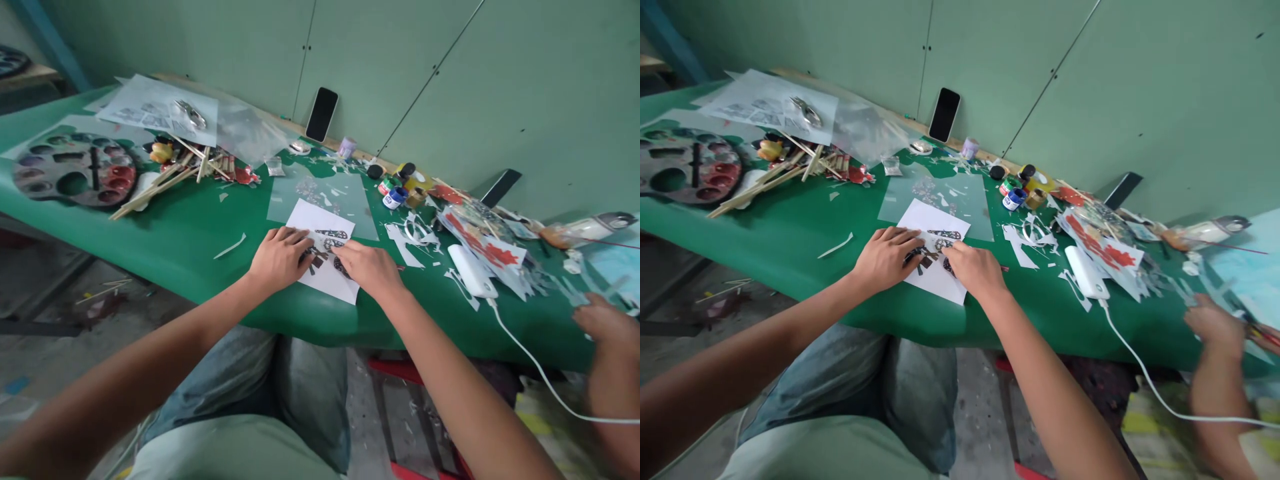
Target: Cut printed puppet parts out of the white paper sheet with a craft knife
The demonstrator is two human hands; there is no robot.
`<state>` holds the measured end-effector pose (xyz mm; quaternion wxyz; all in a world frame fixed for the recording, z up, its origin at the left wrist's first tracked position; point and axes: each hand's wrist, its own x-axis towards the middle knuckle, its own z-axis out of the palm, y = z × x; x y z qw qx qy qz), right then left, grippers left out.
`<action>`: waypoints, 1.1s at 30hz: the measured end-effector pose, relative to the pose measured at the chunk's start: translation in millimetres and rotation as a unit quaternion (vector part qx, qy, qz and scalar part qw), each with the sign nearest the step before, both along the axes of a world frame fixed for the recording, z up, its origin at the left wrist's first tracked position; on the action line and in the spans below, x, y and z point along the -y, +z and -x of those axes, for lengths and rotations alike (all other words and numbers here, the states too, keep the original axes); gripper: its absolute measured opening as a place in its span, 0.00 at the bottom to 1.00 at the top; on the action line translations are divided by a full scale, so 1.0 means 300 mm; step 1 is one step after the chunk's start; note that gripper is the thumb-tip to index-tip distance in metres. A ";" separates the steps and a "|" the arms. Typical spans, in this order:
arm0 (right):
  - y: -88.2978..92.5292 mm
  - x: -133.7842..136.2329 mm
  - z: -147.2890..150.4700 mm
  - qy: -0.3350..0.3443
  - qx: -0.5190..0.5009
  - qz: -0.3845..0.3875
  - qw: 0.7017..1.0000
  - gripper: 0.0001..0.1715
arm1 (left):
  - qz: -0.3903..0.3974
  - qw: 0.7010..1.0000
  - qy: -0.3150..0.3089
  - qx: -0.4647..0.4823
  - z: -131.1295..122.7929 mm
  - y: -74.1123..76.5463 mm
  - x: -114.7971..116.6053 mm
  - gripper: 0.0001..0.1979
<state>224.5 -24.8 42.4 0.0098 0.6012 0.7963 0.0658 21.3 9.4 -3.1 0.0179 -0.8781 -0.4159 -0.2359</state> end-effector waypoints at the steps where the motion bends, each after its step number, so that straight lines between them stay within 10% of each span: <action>1: -0.003 -0.003 -0.010 0.008 0.002 -0.001 1.000 0.20 | 0.000 1.000 0.000 0.000 0.000 -0.001 0.000 0.18; 33: -0.086 -0.065 -0.241 0.154 -0.035 -0.104 0.982 0.19 | -0.025 0.999 0.006 -0.019 0.000 0.000 -0.011 0.18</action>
